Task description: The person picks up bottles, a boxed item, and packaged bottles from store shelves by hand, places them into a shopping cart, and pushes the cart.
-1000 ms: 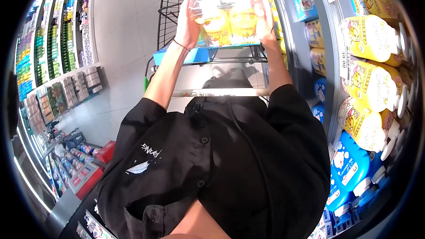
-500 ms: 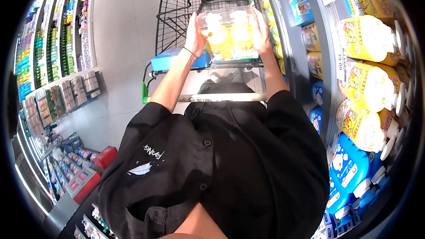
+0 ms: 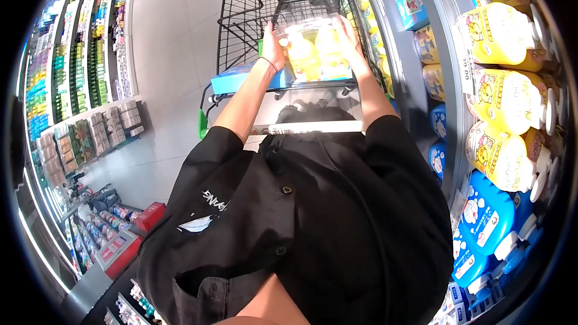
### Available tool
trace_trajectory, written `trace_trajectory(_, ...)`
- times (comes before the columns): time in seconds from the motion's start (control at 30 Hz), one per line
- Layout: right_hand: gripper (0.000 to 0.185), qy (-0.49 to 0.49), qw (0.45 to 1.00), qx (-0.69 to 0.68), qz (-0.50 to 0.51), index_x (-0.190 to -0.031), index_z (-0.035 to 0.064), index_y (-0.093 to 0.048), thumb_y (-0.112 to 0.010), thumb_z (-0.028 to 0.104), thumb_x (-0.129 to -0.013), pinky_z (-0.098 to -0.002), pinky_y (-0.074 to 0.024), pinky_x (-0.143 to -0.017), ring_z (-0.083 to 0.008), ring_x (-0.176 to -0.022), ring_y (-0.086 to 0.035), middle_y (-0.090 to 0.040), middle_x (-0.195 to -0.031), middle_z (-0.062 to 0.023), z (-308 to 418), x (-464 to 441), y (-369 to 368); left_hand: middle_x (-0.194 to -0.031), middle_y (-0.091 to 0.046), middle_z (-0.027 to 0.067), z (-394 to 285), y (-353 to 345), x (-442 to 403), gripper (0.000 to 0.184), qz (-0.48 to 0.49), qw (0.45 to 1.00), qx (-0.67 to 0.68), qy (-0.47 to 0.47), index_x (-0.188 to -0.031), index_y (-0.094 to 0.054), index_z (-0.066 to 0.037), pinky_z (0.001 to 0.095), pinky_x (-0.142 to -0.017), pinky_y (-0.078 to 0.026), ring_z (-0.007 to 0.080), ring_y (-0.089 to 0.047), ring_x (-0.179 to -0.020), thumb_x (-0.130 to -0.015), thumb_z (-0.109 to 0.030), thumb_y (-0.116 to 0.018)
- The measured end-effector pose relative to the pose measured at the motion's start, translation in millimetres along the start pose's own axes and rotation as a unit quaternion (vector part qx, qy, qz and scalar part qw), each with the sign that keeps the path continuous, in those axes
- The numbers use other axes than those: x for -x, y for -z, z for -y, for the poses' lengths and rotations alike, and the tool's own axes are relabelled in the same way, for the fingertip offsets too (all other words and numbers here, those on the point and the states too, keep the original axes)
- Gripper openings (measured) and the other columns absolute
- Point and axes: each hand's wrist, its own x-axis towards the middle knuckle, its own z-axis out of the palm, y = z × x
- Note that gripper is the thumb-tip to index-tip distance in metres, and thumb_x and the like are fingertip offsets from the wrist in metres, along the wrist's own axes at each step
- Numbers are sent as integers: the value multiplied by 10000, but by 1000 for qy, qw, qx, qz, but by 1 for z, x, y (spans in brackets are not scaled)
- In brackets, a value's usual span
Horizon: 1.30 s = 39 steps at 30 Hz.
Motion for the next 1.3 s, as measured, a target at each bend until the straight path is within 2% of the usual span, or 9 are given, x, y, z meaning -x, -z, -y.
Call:
trace_trajectory(0.17, 621, -38, 997, 63, 18, -1359, 24, -440, -490, 483, -942, -320, -353, -1027, -200, -1200, -495, -531, -1290, -114, 22, 11, 1, -947, -555, 9, 14, 21, -36, 616, -15, 999, -30, 27, -1152, -553, -149, 372, -747, -422, 152, -448, -792, -896, -664, -331)
trace_trajectory(0.43, 629, -45, 995, 72, 52, -1355, 29, -442, -488, 498, -940, -318, -341, -1029, -205, -1212, -478, -519, -1303, -128, 8, 2, 4, -894, -615, 30, 16, 20, -37, 614, -32, 995, -75, 49, -1006, -623, -159, 332, -678, -411, 149, -485, -744, -904, -665, -292)
trace_trajectory(0.53, 728, -37, 995, 72, 59, -1372, 62, -417, -518, 595, -886, -344, -387, -999, -249, -1232, -482, -512, -1325, -159, 2, -3, 6, -876, -616, 22, 15, 16, -33, 611, -40, 994, -83, 56, -997, -625, -155, 330, -678, -411, 145, -483, -735, -910, -654, -283)
trace_trajectory(0.83, 752, -49, 994, 72, 70, -1398, 38, -380, -523, 576, -891, -343, -339, -1055, -259, -1291, -428, -459, -1386, -169, 10, -3, 6, -877, -600, 11, 14, 18, -34, 512, -26, 995, -70, 70, -980, -614, -164, 297, -632, -387, 123, -470, -700, -915, -596, -348)
trace_trajectory(0.93, 636, -43, 995, 81, 47, -1380, 24, -418, -443, 498, -958, -305, -298, -1066, -221, -1277, -424, -466, -1380, -137, 16, 3, 1, -882, -596, 11, 15, 22, -39, 442, -21, 995, -63, 70, -981, -611, -163, 299, -638, -392, 119, -470, -720, -919, -545, -397)
trace_trajectory(1.03, 667, -42, 997, 11, 63, -1386, 24, -403, -579, 444, -898, -321, -311, -1076, -248, -1277, -425, -437, -1390, -154, 9, 0, 3, -909, -588, 8, 12, 16, -28, 368, -22, 996, -60, 67, -1001, -599, -154, 306, -646, -398, 121, -476, -747, -918, -476, -441)
trace_trajectory(1.13, 770, 242, 911, 320, 99, -1392, 22, -384, -723, 356, -786, -351, -352, -1065, -277, -1260, -442, -400, -1395, -164, -23, -11, 17, -909, -544, 9, 14, 18, -27, 264, 19, 997, -71, 25, -980, -551, -156, 324, -695, -405, 142, -471, -767, -880, -400, -536)
trace_trajectory(1.23, 885, 260, 917, 288, 92, -1394, 22, -372, -806, 284, -669, -374, -385, -1049, -298, -1237, -462, -367, -1404, -162, -33, -16, 20, -982, -533, 21, 21, 26, -34, 287, 65, 994, -78, -43, -1071, -528, -143, 335, -737, -413, 154, -478, -807, -857, -324, -587)
trace_trajectory(1.3, 670, 135, 987, 56, 69, -1386, 36, -399, -654, 335, -843, -365, -392, -1028, -268, -1188, -501, -434, -1359, -161, -10, -9, 8, -1107, -523, 52, 22, 24, -34, 418, 63, 992, -76, -80, -1227, -463, -111, 346, -763, -427, 158, -502, -862, -856, -263, -579)
